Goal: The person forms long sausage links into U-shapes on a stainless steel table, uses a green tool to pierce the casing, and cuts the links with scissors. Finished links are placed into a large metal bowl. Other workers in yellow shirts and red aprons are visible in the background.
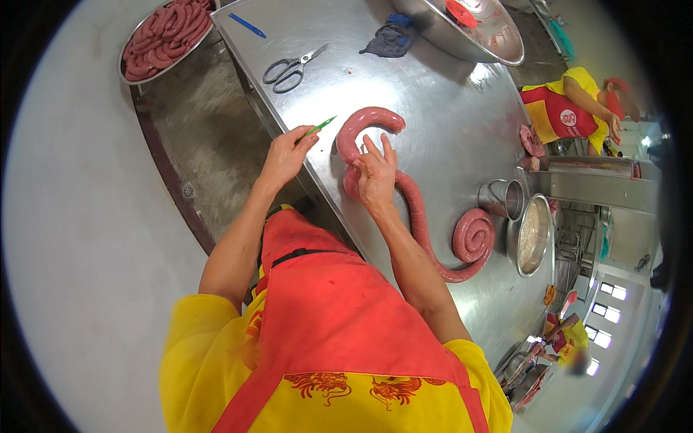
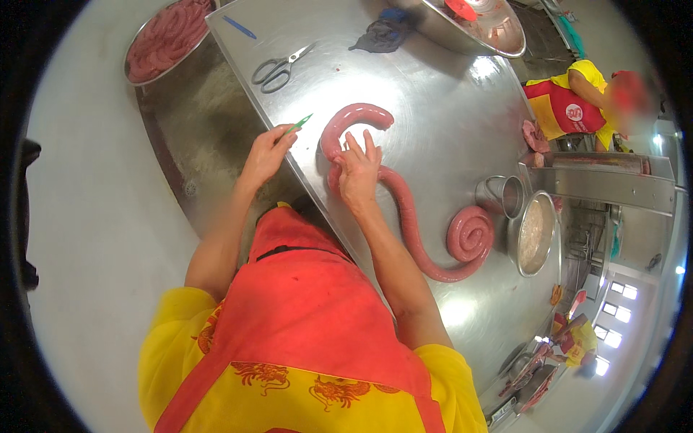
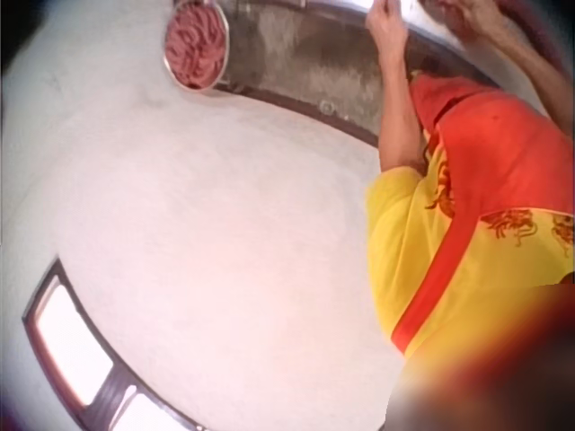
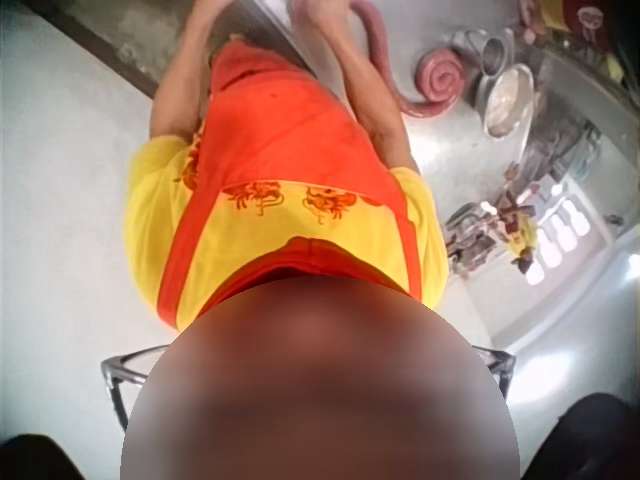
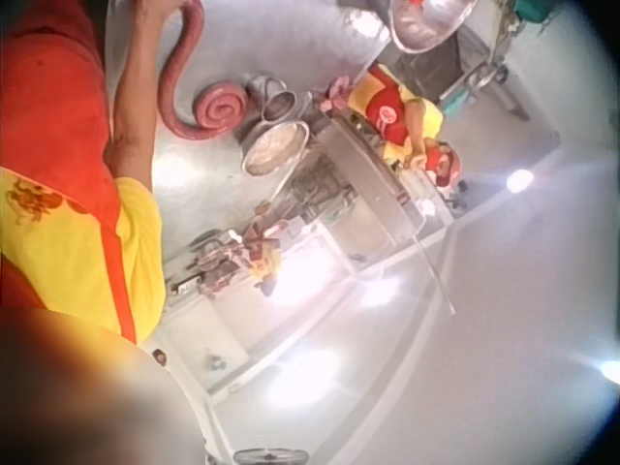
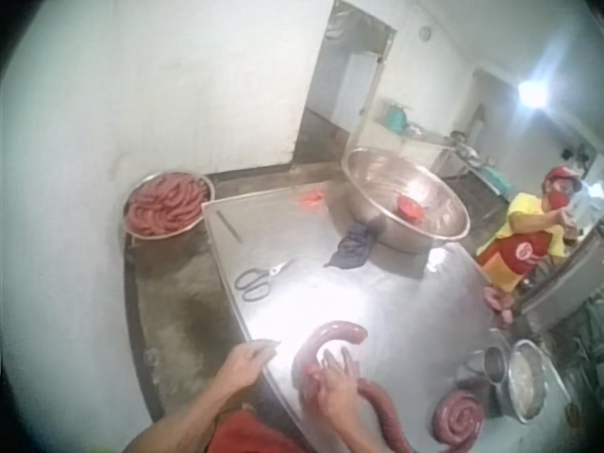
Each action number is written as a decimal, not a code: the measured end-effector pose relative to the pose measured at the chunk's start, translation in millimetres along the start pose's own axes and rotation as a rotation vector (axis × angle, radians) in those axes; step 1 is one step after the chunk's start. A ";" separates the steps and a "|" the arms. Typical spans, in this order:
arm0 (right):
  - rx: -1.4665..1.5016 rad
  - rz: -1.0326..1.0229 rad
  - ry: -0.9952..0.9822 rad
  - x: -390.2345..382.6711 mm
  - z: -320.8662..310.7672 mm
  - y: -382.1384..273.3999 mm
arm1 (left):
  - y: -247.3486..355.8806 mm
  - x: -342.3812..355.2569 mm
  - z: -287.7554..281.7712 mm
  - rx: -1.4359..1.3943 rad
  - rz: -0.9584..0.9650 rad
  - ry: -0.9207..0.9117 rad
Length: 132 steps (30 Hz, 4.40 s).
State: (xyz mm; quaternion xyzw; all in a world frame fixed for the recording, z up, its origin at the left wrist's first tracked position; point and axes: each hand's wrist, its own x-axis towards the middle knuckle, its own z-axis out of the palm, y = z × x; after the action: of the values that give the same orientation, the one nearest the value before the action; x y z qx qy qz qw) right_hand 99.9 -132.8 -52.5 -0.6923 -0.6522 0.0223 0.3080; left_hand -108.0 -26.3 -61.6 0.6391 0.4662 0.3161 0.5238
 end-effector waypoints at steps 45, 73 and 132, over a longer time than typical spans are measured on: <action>0.552 0.622 -0.819 4.0 25.4 13.5 | -8.1 -7.9 -115.1 -0.851 -0.164 0.312; 0.975 0.541 -0.044 22.0 33.5 -8.0 | 70.0 13.6 50.0 -0.137 0.310 -0.156; 0.143 1.046 -0.326 -104.9 -60.8 23.0 | 117.3 221.0 242.3 0.556 0.483 -0.677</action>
State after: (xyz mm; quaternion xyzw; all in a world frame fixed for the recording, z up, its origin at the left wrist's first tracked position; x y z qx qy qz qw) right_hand 131.1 -252.2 -52.6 -0.8890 -0.2575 0.3234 0.1971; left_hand 220.1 85.8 -28.1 0.9109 0.1752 0.0668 0.3675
